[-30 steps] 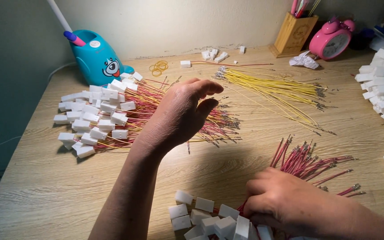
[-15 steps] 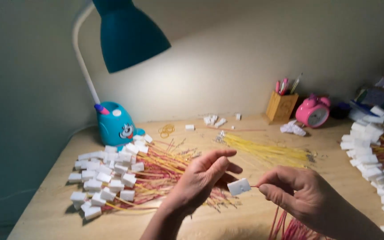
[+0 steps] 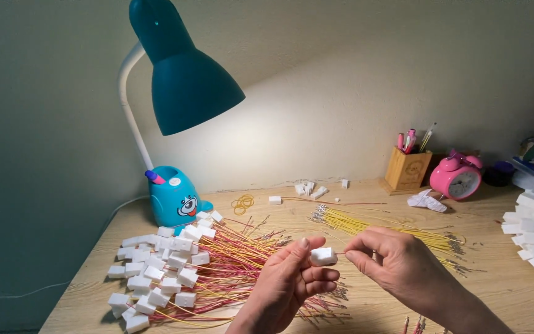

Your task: The person repeatedly picks up small white plastic connectors and inserts the stripped ends of red and yellow wires into them. The person handles the connectors and wires by hand, placing completed units on the desk. The process is repeated continuously throughout the clip.

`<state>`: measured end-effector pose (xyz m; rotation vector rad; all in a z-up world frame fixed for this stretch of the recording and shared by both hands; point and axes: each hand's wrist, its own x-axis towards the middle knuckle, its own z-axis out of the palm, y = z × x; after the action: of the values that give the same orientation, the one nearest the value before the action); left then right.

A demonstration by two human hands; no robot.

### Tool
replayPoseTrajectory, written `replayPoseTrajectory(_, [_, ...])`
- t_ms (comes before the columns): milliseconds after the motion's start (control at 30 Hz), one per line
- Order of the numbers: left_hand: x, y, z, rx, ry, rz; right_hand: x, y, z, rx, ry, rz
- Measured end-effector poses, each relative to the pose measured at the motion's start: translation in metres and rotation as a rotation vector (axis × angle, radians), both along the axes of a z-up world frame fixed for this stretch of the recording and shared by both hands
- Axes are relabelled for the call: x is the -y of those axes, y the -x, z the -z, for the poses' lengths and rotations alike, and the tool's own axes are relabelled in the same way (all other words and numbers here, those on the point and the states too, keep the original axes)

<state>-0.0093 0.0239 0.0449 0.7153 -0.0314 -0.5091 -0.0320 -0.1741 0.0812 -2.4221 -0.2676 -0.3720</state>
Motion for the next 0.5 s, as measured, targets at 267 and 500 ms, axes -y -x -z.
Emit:
replayPoseTrajectory(267, [-0.002, -0.005, 0.011, -0.007, -0.047, 0.005, 0.004, -0.001, 0.008, 0.316, 0.189, -0.142])
replayPoseTrajectory(500, [-0.001, -0.004, 0.013, -0.005, -0.04, 0.053, 0.002, 0.008, 0.002, 0.428, 0.227, -0.138])
